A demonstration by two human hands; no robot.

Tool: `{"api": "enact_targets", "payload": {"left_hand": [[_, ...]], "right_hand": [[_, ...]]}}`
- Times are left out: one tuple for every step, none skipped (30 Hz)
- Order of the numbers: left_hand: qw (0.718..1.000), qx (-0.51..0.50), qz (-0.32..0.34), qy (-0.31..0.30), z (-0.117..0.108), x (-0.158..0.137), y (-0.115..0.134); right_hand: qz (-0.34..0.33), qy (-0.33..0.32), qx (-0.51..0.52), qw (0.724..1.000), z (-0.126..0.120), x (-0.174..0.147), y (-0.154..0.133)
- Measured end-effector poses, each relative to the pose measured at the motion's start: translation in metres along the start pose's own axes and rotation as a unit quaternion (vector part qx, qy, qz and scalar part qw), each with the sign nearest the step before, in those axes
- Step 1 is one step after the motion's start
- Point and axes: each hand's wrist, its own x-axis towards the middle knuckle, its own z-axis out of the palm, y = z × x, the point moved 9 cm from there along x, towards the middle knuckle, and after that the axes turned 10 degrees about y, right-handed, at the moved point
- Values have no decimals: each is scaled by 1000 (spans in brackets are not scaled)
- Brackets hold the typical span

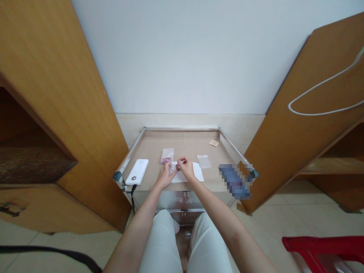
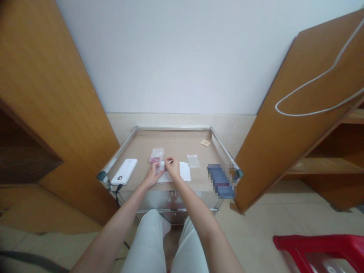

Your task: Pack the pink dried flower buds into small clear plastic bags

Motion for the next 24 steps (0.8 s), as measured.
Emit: {"api": "enact_targets", "payload": {"left_hand": [[1000,-4,0,0,0,0,-1],[1000,-8,1,1,0,0,-1],[1000,-13,3,2,0,0,-1],[1000,-17,3,4,0,0,-2],[1000,-20,3,6,0,1,-2],[1000,-23,1,7,0,1,-2],[1000,-24,-2,9,0,1,-3],[1000,-23,-6,11,0,1,-3],[1000,-21,-8,13,0,1,-3],[1000,-19,-8,14,-1,1,-3],[1000,-16,-8,16,-1,1,-3],[1000,-14,-8,17,-1,1,-3],[1000,-12,-9,18,-1,1,-3],[1000,-11,-10,19,-1,1,-4],[1000,-10,-12,20,-1,1,-5],[1000,-10,-14,20,-1,1,-6],[1000,-10,-15,20,0,1,-6],[1000,-11,-16,19,0,0,-6],[1000,-11,-16,17,0,0,-6],[1000,-11,-16,15,1,0,-6],[1000,-10,-17,14,1,0,-6],[1000,-10,-18,13,0,0,-5],[1000,-10,-20,12,0,0,-5],[1000,-9,-20,11,0,0,-4]], "right_hand": [[-25,-15,2,1000,3,-2,-6],[-57,-34,-3,998,7,-5,-13],[-92,-54,-13,994,11,-7,-20],[-124,-71,-25,989,14,-10,-24],[-144,-82,-38,985,16,-11,-26],[-151,-84,-50,984,15,-10,-25],[-144,-77,-62,985,13,-7,-22],[-129,-65,-76,987,9,-4,-16],[-112,-58,-93,988,6,-1,-10],[-96,-59,-113,987,4,1,-4],[-86,-69,-134,985,4,2,2],[-82,-86,-155,981,5,1,7],[-82,-108,-176,975,7,0,12],[-86,-128,-195,969,9,-1,15],[-91,-144,-211,963,11,-3,17],[-96,-153,-225,957,12,-5,19],[-99,-157,-237,954,13,-5,20],[-101,-155,-245,952,13,-5,21],[-100,-149,-252,951,12,-5,21],[-98,-141,-256,951,11,-4,22],[-95,-133,-257,952,10,-4,22],[-91,-126,-255,954,10,-3,22],[-85,-120,-249,957,9,-2,23],[-76,-113,-239,961,8,-1,23]]}}
